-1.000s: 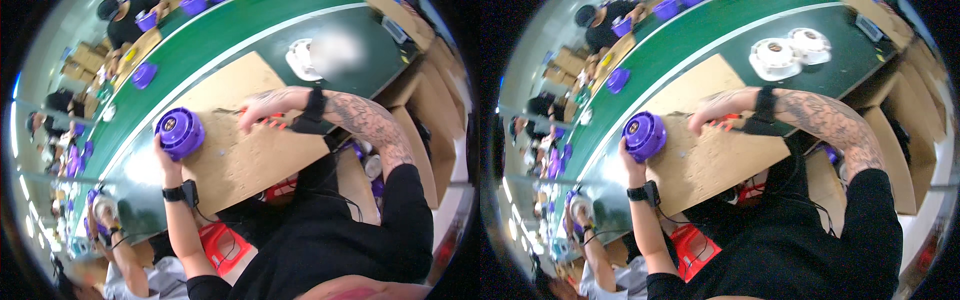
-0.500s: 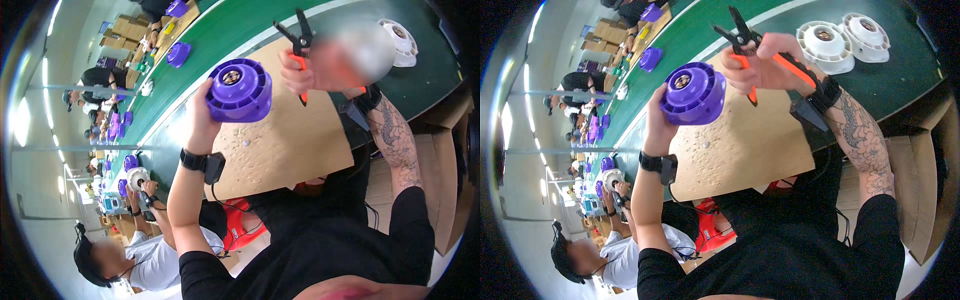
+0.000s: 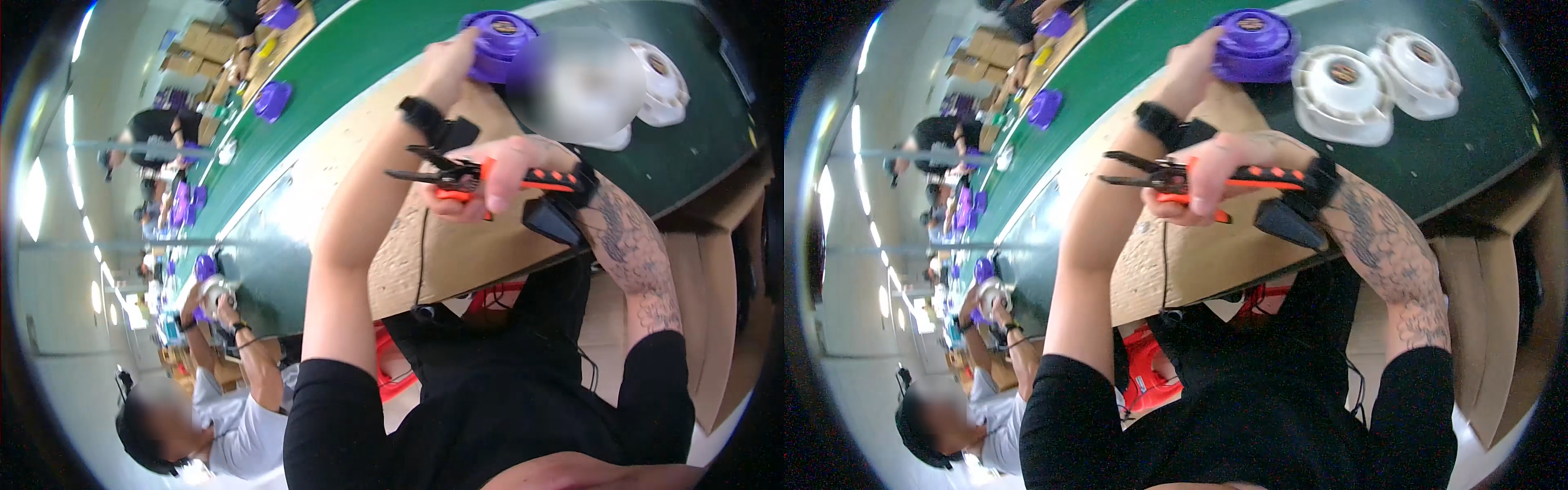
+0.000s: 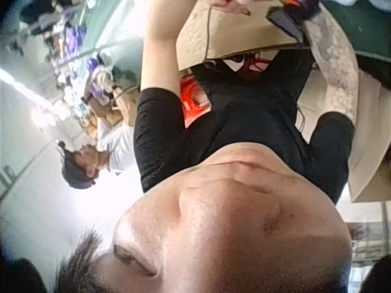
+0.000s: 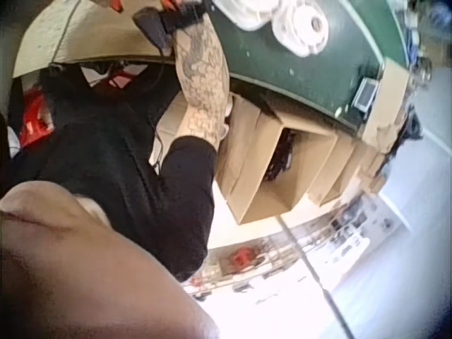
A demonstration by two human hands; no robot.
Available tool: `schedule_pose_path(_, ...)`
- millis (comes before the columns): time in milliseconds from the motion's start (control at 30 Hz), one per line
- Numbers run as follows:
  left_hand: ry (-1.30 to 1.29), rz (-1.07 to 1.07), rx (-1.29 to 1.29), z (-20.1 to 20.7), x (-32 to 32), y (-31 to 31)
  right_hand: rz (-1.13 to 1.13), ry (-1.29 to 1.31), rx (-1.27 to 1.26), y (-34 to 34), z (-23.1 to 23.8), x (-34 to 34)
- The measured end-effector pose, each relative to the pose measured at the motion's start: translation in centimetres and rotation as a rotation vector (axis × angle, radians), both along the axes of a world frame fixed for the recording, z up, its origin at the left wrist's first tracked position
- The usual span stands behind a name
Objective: The person uses pliers to manipulate wires inside white and purple plastic electrical housings. They repeatedly pick up a housing, insert the pliers into the central opening to adjust internal components, and then place the housing back on the table or into a box. The task involves handling multiple units of both white and purple housings.
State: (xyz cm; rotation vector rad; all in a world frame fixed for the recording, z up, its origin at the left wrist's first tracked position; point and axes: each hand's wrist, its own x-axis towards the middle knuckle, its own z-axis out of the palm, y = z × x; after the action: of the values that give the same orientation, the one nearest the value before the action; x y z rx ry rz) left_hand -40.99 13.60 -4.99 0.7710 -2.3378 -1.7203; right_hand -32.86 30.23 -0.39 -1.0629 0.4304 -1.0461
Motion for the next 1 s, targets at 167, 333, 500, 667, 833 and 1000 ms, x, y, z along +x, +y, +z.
schedule_pose_path(167,0.139,-0.222,-0.077,0.9,0.3,-2.9,-0.107,0.038,0.143,0.1,-0.5,0.2)
schedule_pose_path(333,0.094,-0.037,-0.838,1.5,3.6,-19.3,-0.132,0.004,0.294,-1.4,-2.5,0.5)
schedule_pose_path(500,-0.344,0.219,-1.225,-1.1,10.3,-43.8,0.028,-0.366,0.472,-4.6,-6.1,1.0)
schedule_pose_path(667,-0.502,0.534,-1.153,-3.7,12.8,-54.6,-0.026,-0.355,0.548,-4.5,-5.0,0.9)
schedule_pose_path(833,-0.353,0.413,-1.189,-8.2,11.6,-56.1,-0.089,-0.442,0.619,-3.6,-5.8,0.7)
schedule_pose_path(1000,-0.316,0.614,-1.182,-5.8,14.7,-55.6,0.021,-0.387,0.596,-4.4,-6.1,0.2)
